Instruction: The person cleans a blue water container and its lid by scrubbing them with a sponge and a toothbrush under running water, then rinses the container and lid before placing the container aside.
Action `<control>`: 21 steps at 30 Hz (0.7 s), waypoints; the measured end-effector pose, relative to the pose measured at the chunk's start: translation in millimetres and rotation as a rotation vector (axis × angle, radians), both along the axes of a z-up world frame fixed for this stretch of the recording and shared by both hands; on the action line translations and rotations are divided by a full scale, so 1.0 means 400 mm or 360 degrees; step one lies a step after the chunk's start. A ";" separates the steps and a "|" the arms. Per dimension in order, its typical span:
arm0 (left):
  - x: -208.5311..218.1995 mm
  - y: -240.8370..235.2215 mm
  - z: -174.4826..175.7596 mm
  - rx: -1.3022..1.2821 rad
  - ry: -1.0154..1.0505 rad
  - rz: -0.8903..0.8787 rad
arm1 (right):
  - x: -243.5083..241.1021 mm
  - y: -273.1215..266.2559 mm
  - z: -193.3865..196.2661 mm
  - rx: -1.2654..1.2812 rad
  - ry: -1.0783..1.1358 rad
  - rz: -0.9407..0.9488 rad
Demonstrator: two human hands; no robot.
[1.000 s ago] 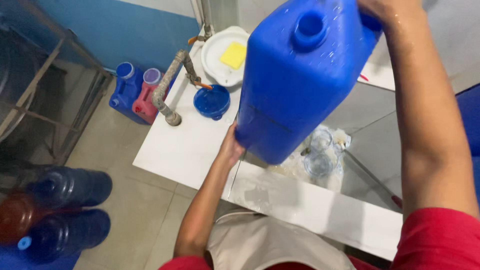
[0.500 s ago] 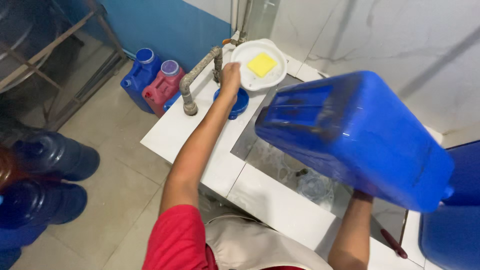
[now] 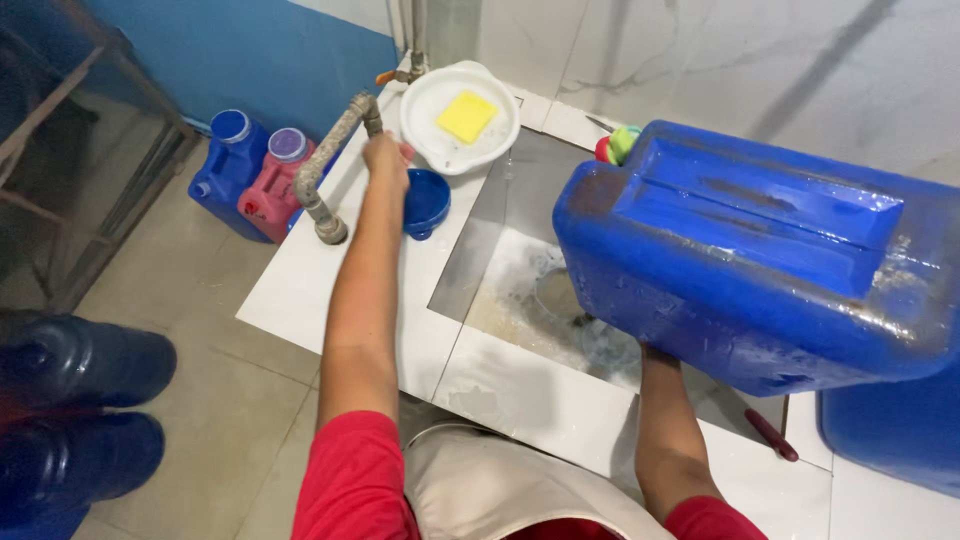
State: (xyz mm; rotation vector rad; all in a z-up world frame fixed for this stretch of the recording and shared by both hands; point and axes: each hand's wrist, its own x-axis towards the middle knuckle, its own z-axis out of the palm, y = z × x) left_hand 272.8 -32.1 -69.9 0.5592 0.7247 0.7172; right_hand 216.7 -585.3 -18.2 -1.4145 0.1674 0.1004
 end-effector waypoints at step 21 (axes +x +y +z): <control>-0.068 0.074 0.032 -0.0028 0.0033 -0.0240 | -0.021 -0.007 0.008 -0.0016 -0.0024 -0.0069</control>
